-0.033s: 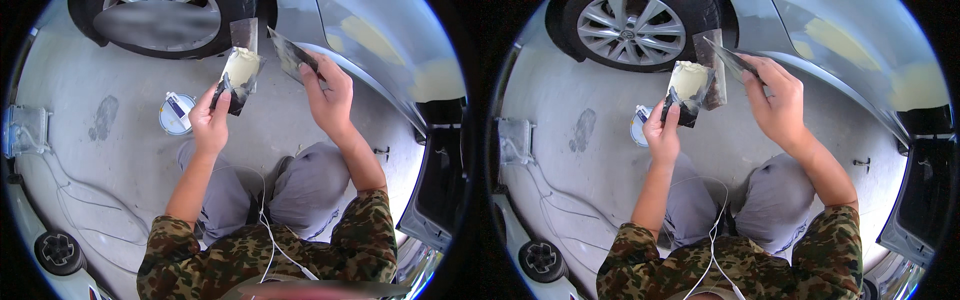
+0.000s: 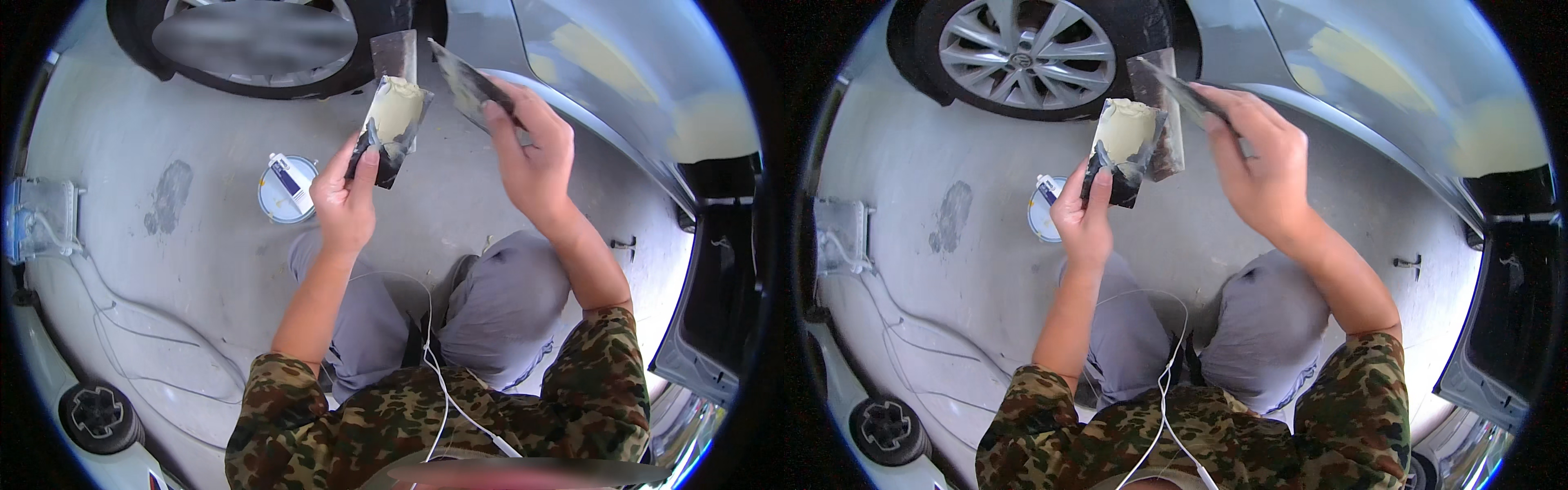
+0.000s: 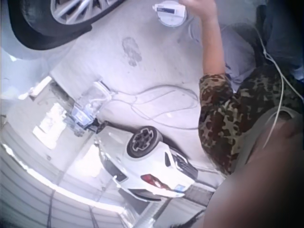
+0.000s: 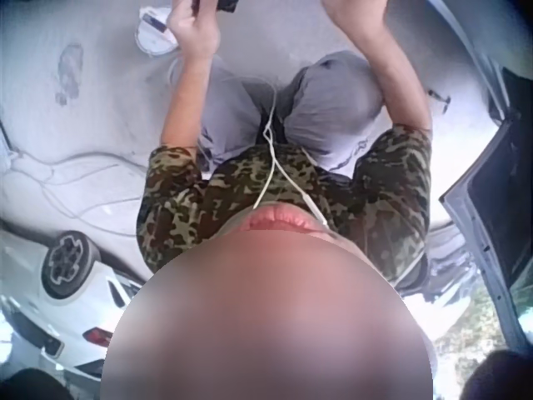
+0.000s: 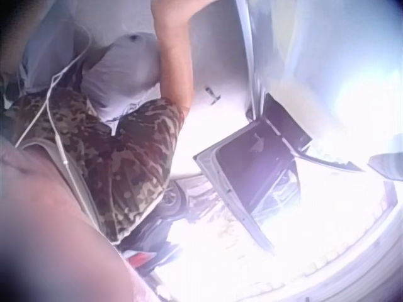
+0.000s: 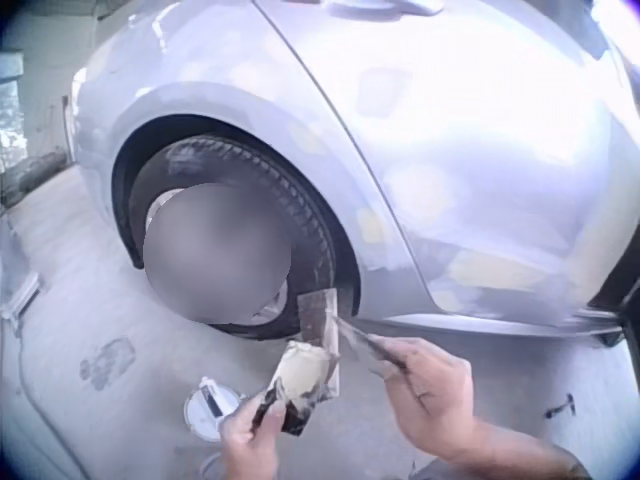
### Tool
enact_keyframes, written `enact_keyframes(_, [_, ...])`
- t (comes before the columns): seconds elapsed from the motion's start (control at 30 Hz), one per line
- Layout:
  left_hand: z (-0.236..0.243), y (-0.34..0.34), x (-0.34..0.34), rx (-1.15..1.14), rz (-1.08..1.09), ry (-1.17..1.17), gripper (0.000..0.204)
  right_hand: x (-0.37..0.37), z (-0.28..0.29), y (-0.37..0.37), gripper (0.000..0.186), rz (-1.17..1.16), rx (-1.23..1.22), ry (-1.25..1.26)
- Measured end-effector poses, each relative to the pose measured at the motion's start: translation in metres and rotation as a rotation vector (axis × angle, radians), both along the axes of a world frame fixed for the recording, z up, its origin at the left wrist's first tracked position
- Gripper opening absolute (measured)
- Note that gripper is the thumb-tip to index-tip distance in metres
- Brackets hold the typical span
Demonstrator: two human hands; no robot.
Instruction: The person applies body filler to the side of a silver car using a putty knife and a sanding block. They repeatedly scoop filler from a container, spread it onto the car's surface, and smooth it with the sanding block.
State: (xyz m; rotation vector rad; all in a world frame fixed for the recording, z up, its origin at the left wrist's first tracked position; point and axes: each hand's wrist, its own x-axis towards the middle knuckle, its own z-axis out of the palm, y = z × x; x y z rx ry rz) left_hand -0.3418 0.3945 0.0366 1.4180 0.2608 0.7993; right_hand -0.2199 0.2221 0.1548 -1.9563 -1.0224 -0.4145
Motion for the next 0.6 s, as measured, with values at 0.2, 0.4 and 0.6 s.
enact_keyframes(0.2, [0.019,-0.020,0.021,0.281,0.048,-0.022,0.032,0.002,-0.011,0.006,0.029,0.053,0.041,-0.042])
enact_keyframes(0.4, [0.022,-0.026,0.047,0.313,0.078,0.040,0.031,0.013,-0.014,-0.018,0.027,0.052,-0.004,0.209])
enact_keyframes(0.6, [-0.014,-0.009,0.030,0.229,0.110,0.268,0.036,0.056,-0.009,-0.040,0.026,0.175,0.323,0.712])
